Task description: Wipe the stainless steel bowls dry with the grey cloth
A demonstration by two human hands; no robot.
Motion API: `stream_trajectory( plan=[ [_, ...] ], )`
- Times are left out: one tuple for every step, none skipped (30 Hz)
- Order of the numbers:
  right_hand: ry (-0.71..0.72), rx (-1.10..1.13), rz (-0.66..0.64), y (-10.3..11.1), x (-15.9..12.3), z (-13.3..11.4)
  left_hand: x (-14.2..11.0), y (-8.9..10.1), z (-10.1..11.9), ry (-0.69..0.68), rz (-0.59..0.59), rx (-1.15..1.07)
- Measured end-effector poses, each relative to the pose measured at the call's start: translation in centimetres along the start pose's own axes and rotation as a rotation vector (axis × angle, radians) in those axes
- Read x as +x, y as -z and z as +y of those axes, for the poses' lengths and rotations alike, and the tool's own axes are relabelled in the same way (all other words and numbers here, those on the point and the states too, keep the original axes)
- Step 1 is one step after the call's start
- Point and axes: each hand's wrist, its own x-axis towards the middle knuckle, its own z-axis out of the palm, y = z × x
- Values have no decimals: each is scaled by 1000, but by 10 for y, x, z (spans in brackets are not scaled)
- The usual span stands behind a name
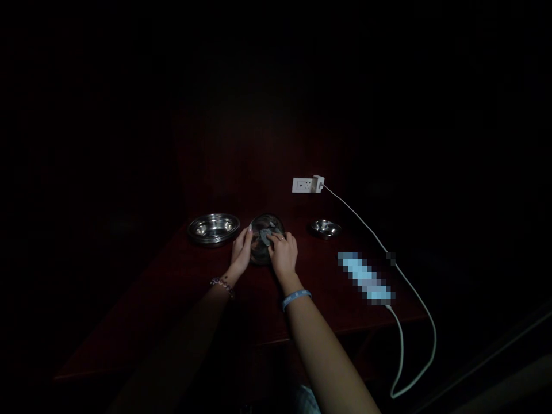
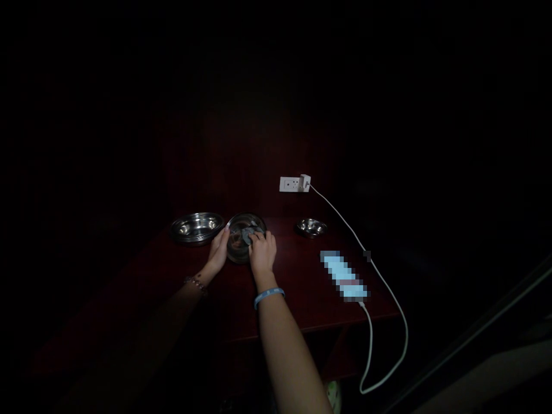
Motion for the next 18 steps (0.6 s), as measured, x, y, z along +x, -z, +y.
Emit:
stream_trajectory(
  plan=[
    [-3,-11,-11,0,-1,-1,0,1,0,-13,12,13],
    [-8,-22,-25,-1,-1,-3,0,1,-1,-26,26,20],
    [-14,-31,-40,-1,-1,-4,0,2,-2,-37,41,24],
    [-21,-35,-56,-1,-2,-7,1,3,-2,-47,58,27],
    [-28,-31,-71,0,-2,-9,1,3,-3,-56,74,30],
    [-36,-20,-87,0,-3,-11,1,4,-3,-65,88,35],
    [-46,-2,-105,0,-3,-13,1,4,-3,-72,100,42],
    [-60,24,-124,0,-3,-15,2,5,-4,-77,109,48],
    [-78,56,-144,0,-4,-16,2,5,-4,-80,116,51],
    [-98,95,-162,0,-4,-17,2,6,-4,-81,120,52],
    [-118,140,-175,0,-4,-18,3,6,-5,-82,122,52],
    [-134,193,-182,-1,-4,-18,3,7,-6,-82,122,53],
    [-141,259,-186,-2,-4,-18,3,7,-6,-82,121,56],
    [-137,343,-188,-4,-4,-18,3,7,-7,-82,121,61],
    [-128,446,-189,-5,-3,-19,3,8,-7,-80,125,64],
    [-119,567,-194,-7,-3,-20,3,8,-8,-75,137,63],
    [-118,698,-201,-10,-2,-22,3,8,-8,-69,154,56],
    [-141,831,-194,-12,-1,-24,3,8,-9,-60,172,42]
  ],
)
